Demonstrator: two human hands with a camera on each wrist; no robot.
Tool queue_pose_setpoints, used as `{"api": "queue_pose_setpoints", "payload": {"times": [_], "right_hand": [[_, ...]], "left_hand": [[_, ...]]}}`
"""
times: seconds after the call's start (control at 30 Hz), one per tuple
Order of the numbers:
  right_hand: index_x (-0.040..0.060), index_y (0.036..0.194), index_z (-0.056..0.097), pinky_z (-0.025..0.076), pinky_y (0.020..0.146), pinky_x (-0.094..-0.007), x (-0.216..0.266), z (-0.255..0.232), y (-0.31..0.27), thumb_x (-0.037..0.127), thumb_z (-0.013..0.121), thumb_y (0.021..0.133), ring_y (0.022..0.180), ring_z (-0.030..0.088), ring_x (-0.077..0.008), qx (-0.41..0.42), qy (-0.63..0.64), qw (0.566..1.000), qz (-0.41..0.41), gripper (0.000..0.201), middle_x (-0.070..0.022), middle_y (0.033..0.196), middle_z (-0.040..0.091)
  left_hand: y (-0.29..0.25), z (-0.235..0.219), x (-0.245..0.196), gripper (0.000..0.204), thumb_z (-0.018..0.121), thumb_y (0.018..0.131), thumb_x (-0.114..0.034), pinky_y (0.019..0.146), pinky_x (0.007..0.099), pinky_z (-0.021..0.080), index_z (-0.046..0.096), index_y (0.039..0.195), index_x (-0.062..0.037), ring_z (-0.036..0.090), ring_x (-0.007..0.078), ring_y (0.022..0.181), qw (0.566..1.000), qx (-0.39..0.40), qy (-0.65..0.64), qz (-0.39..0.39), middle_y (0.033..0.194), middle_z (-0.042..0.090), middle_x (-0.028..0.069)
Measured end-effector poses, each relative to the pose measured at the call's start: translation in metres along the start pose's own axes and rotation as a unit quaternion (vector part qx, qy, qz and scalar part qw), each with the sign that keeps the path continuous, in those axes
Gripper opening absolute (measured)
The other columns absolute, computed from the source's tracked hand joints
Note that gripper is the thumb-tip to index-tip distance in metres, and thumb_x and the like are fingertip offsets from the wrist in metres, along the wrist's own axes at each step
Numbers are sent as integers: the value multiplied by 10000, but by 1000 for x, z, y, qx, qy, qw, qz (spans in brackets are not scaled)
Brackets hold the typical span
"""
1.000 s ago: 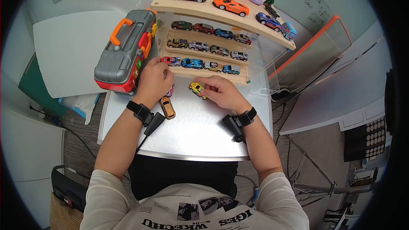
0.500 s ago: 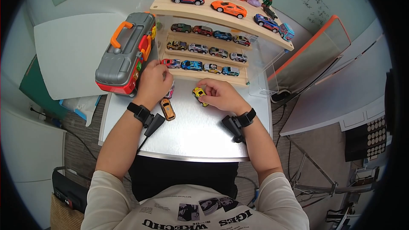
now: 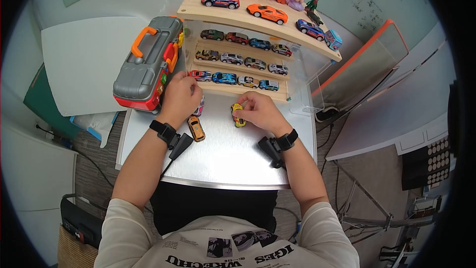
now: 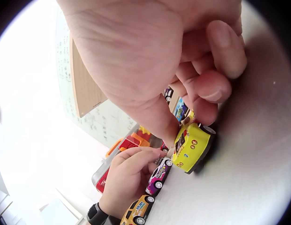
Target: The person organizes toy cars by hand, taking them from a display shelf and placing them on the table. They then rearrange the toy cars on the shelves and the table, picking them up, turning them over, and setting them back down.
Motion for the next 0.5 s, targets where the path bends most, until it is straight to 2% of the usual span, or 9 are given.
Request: {"api": "queue_pose_setpoints", "payload": {"times": [0.1, 0.17, 0.27, 0.4, 0.47, 0.5], "right_hand": [[45, 1122, 717, 440, 577, -270, -1, -4, -3, 181, 819, 846, 606, 529, -92, -14, -4, 999, 42, 324, 1, 691, 619], [61, 1228, 719, 436, 572, -270, 9, -2, -5, 169, 811, 856, 603, 520, -91, 0, -7, 1000, -1, 398, 1, 684, 615], [82, 1311, 700, 429, 570, -271, 2, 3, 0, 165, 805, 863, 604, 504, -87, 30, -29, 999, -22, 468, 4, 673, 605], [69, 1261, 717, 441, 543, -264, 7, 2, -5, 162, 817, 862, 583, 530, -80, 54, -25, 998, -14, 421, 3, 678, 614], [47, 1223, 713, 456, 507, -252, 4, 3, -8, 156, 832, 860, 558, 564, -76, 69, 34, 996, 36, 397, -2, 681, 624], [47, 1223, 713, 456, 507, -252, 8, 3, -9, 156, 832, 860, 558, 564, -76, 69, 34, 996, 36, 397, -2, 681, 624]], "left_hand": [[0, -1, -1, 145, 671, 847, -79, 766, 394, 592, 735, 887, 45, 712, 384, 974, 1000, -3, 1, 5, 1175, 671, 280], [1, 0, 0, 144, 671, 848, -79, 764, 393, 592, 735, 887, 44, 712, 383, 980, 1000, 8, -4, -8, 1173, 670, 281], [1, 0, 1, 142, 670, 849, -78, 758, 391, 590, 736, 889, 42, 713, 379, 962, 1000, 7, -5, -8, 1176, 671, 279], [0, 0, 2, 139, 671, 849, -76, 752, 388, 588, 735, 890, 40, 714, 373, 937, 1000, 3, -8, -11, 1171, 673, 272], [1, 1, 3, 136, 675, 847, -75, 752, 388, 587, 735, 889, 40, 715, 368, 918, 1000, 6, -9, -15, 1158, 676, 266], [1, 0, 2, 136, 675, 847, -75, 752, 388, 587, 735, 889, 40, 715, 368, 918, 1000, 5, -9, -15, 1158, 676, 266]]}}
Point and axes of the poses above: each hand's wrist, its own y-axis towards the middle knuckle, its own z-axis out of the palm, x = y × z, the point moved 10 cm from there along y, towards the middle knuckle
